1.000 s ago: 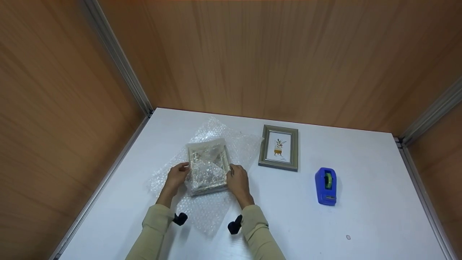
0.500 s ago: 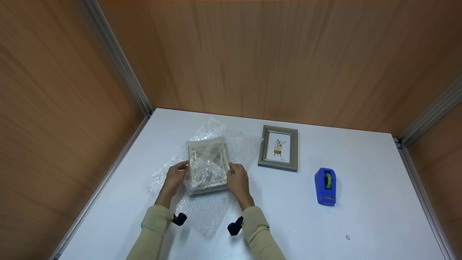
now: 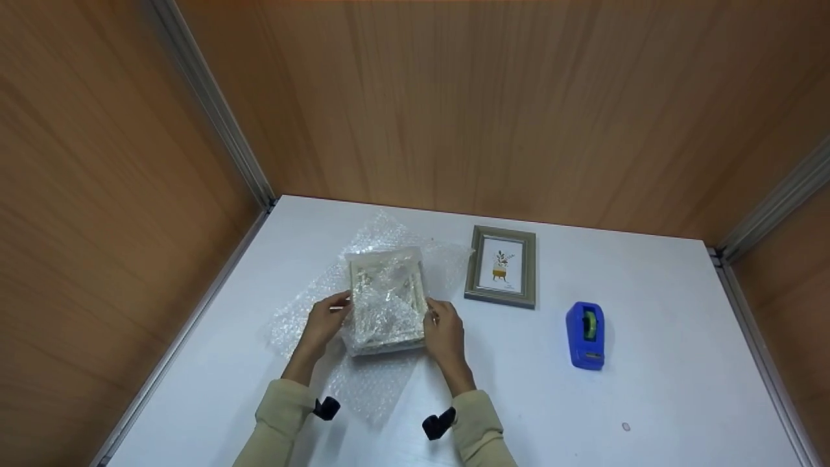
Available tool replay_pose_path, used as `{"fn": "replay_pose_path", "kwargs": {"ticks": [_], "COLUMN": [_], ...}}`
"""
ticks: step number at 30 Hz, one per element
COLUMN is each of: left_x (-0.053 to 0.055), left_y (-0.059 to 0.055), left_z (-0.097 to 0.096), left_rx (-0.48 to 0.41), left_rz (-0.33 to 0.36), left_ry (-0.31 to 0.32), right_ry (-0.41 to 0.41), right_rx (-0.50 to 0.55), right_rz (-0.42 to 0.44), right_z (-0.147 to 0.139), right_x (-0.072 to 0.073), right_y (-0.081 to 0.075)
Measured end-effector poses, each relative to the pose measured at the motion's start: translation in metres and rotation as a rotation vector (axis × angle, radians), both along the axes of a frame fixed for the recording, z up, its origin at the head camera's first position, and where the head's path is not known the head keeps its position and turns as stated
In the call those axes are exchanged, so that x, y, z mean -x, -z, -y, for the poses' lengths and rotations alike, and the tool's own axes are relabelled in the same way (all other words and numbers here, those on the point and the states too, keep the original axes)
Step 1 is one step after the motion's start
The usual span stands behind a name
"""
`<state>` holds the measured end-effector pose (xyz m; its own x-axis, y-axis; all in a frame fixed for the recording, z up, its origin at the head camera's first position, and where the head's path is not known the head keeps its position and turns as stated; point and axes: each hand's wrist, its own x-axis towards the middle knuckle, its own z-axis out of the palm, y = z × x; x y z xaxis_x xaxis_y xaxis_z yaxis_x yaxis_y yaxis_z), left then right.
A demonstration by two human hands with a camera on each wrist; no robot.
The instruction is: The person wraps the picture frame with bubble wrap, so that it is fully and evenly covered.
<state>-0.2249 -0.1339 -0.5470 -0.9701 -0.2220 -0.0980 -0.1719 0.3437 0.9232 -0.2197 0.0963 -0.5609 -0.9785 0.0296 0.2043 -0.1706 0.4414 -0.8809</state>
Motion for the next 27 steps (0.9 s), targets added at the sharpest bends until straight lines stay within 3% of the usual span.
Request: {"fn": "replay_pose_path", "kwargs": {"ticks": [8,19,27], "left_x": [-0.015,-0.038,-0.049], "left_y": [-0.010,-0.017,-0.020], "left_z": [-0.023,-0.051,-0.071], "left_rx": [-0.056,-0.068,-0.094], "left_rz": [0.041,-0.063,-0.085], "left_ry": [0.073,0.206,0.275], "right_ry": [0.030,0.114,0.182], "right_rx": [-0.020,-0.025,-0.041], "right_rz": [0.093,0.093,0.124], "right_z": [-0.028,-0.062,-0.084], "right_x": [-0.024,-0.057,-0.079], "right_y": [-0.012,-0.019,-0.019]}}
